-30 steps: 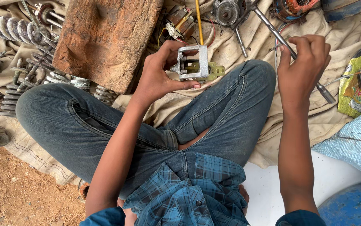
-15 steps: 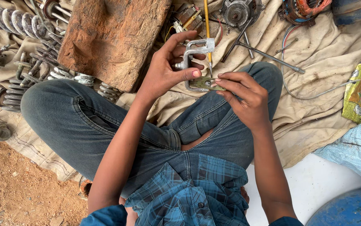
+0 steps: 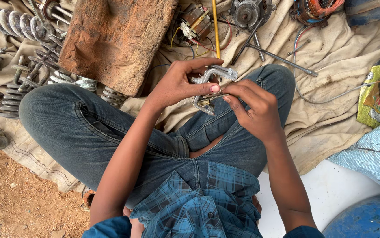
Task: The person sits cross-legged and uses a screwdriver to loosen and remove screws from a small electric motor. They then use a metal rod to tap and adjust internal components before reassembling the motor housing.
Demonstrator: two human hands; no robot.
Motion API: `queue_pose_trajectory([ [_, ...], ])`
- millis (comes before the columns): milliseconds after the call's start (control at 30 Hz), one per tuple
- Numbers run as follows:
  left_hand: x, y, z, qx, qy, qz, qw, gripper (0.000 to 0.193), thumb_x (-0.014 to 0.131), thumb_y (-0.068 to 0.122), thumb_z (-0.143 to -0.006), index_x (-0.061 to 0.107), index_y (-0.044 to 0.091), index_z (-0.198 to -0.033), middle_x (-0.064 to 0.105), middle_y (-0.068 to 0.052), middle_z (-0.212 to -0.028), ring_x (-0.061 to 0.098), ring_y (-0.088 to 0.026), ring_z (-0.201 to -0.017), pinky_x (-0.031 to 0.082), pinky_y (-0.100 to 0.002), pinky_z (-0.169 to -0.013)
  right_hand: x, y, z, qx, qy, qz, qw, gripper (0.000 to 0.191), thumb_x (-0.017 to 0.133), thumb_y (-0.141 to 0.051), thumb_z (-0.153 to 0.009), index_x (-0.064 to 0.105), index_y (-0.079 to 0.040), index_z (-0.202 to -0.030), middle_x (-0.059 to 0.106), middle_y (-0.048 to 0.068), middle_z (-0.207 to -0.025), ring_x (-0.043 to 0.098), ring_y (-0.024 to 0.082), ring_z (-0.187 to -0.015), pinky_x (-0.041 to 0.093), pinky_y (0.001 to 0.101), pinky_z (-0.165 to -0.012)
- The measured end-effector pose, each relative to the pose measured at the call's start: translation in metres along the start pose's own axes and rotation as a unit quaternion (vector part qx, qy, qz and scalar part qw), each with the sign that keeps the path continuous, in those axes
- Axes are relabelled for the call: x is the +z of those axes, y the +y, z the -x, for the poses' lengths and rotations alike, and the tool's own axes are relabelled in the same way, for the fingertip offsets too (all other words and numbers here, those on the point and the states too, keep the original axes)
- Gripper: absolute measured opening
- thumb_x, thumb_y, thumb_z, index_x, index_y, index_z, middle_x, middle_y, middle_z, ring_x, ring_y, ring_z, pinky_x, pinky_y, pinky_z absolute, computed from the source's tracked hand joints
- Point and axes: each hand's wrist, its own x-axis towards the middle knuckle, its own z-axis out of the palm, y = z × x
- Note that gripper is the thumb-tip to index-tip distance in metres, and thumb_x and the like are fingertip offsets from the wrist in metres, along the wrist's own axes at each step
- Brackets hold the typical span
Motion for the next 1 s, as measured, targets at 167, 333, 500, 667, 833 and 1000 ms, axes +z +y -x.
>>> queue_pose_trajectory([
  [167, -0.004, 0.006, 0.000, -0.038, -0.003, 0.036, 0.999, 0.067, 0.080, 0.045, -0.084, 0.068, 0.005, -0.137, 0.078, -0.008, -0.092, 0.074, -0.012, -0.082, 0.060, -0.028, -0.078, -0.012, 0.005, 0.005, 0.048, 0.036, -0.015, 0.998, 0.008, 0.076, -0.007, -0.100, 0.072, -0.001, -0.104, 0.074, 0.009, -0.096, 0.073, 0.016, -0.086, 0.056, 0.0278, -0.074],
  [333, -0.013, 0.003, -0.001, -0.028, 0.094, 0.017, 0.995, 0.064, 0.077, 0.040, -0.089, 0.063, 0.002, -0.139, 0.077, -0.008, -0.090, 0.075, -0.012, -0.079, 0.060, -0.026, -0.076, -0.029, 0.020, 0.017, 0.222, 0.045, -0.094, 0.970, 0.013, 0.070, -0.012, -0.104, 0.072, 0.000, -0.101, 0.072, 0.007, -0.086, 0.070, 0.010, -0.074, 0.055, 0.0225, -0.066],
  [500, -0.022, -0.008, -0.005, -0.050, 0.211, 0.177, 0.960, 0.053, 0.067, 0.031, -0.098, 0.057, -0.003, -0.139, 0.075, -0.011, -0.101, 0.075, -0.016, -0.082, 0.061, -0.028, -0.069, -0.014, 0.037, 0.020, 0.341, 0.018, -0.159, 0.926, 0.015, 0.070, -0.014, -0.101, 0.072, 0.000, -0.104, 0.070, 0.006, -0.082, 0.067, 0.010, -0.068, 0.055, 0.0221, -0.061],
  [667, -0.024, -0.020, -0.004, -0.084, 0.215, 0.233, 0.945, 0.042, 0.050, 0.031, -0.101, 0.050, -0.002, -0.127, 0.075, -0.015, -0.101, 0.076, -0.020, -0.081, 0.065, -0.031, -0.068, 0.003, 0.047, 0.015, 0.339, 0.069, -0.279, 0.896, 0.025, 0.072, -0.012, -0.099, 0.065, 0.003, -0.118, 0.070, 0.008, -0.087, 0.069, 0.010, -0.073, 0.058, 0.0226, -0.065],
  [833, -0.023, -0.033, -0.001, -0.107, 0.213, 0.210, 0.948, 0.051, 0.031, 0.043, -0.106, 0.057, 0.002, -0.123, 0.073, -0.016, -0.100, 0.072, -0.019, -0.084, 0.058, -0.031, -0.076, 0.023, 0.054, 0.000, 0.345, 0.022, -0.276, 0.897, 0.027, 0.072, -0.011, -0.096, 0.062, 0.004, -0.117, 0.073, 0.008, -0.091, 0.072, 0.010, -0.074, 0.060, 0.0236, -0.065],
  [1000, -0.022, -0.046, 0.001, -0.053, 0.264, 0.193, 0.943, 0.053, 0.031, 0.043, -0.108, 0.061, 0.001, -0.122, 0.066, -0.014, -0.113, 0.064, -0.017, -0.098, 0.054, -0.033, -0.095, 0.037, 0.069, -0.026, 0.393, -0.059, -0.156, 0.904, 0.024, 0.072, -0.015, -0.097, 0.066, 0.002, -0.113, 0.074, 0.013, -0.087, 0.072, 0.014, -0.071, 0.060, 0.0274, -0.064],
])
